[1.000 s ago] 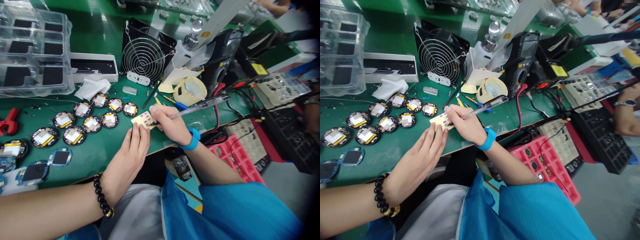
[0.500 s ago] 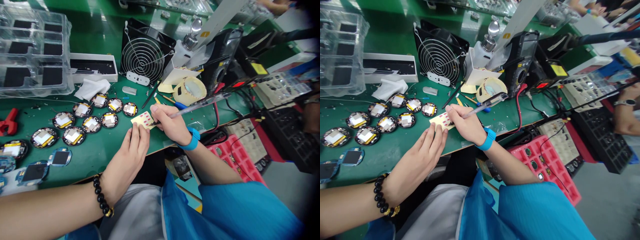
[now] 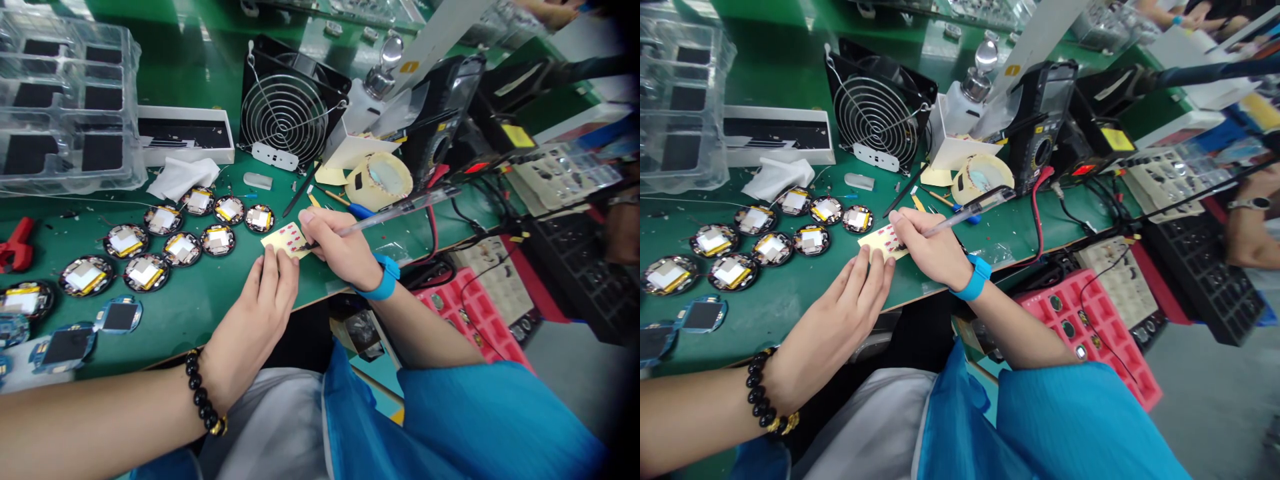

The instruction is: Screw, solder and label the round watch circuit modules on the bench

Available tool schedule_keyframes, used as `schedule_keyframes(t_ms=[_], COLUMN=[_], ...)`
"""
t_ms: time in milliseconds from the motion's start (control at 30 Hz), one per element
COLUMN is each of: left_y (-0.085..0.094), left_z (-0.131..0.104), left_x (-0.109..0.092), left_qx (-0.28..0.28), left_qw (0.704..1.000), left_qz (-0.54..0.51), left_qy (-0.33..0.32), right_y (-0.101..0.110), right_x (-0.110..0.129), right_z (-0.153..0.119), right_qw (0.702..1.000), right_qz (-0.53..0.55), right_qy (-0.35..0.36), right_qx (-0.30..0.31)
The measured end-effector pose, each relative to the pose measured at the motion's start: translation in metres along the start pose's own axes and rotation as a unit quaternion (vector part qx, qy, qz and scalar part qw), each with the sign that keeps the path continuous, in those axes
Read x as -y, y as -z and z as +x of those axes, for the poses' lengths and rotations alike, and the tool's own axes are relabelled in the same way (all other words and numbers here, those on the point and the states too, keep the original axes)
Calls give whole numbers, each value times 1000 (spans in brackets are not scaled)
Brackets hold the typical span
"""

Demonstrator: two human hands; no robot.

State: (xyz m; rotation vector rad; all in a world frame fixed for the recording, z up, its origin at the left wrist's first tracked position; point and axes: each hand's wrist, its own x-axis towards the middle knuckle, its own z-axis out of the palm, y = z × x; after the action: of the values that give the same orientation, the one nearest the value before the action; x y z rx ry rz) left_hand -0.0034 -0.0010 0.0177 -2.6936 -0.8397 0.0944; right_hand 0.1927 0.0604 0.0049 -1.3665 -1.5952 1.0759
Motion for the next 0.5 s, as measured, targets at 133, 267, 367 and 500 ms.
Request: schedule_keyframes(t_ms=[133, 267, 367, 500], left_y=[0, 0, -1, -1], left_z=[0, 0, 0, 0], left_x=[0, 0, 0, -1], left_qx=[1, 0, -1, -2], left_qw=[1000, 1000, 1000, 1000], left_qz=[-4, -9, -13, -1], left_qy=[-2, -2, -2, -4], right_y=[0, 0, 0, 0], right_x=[0, -1, -3, -2], right_z=[0, 0, 0, 0], right_qw=[1000, 1000, 1000, 1000], right_qz=[3, -3, -3, -3], right_qy=[1, -2, 2, 2], right_qx=[7, 3, -11, -16])
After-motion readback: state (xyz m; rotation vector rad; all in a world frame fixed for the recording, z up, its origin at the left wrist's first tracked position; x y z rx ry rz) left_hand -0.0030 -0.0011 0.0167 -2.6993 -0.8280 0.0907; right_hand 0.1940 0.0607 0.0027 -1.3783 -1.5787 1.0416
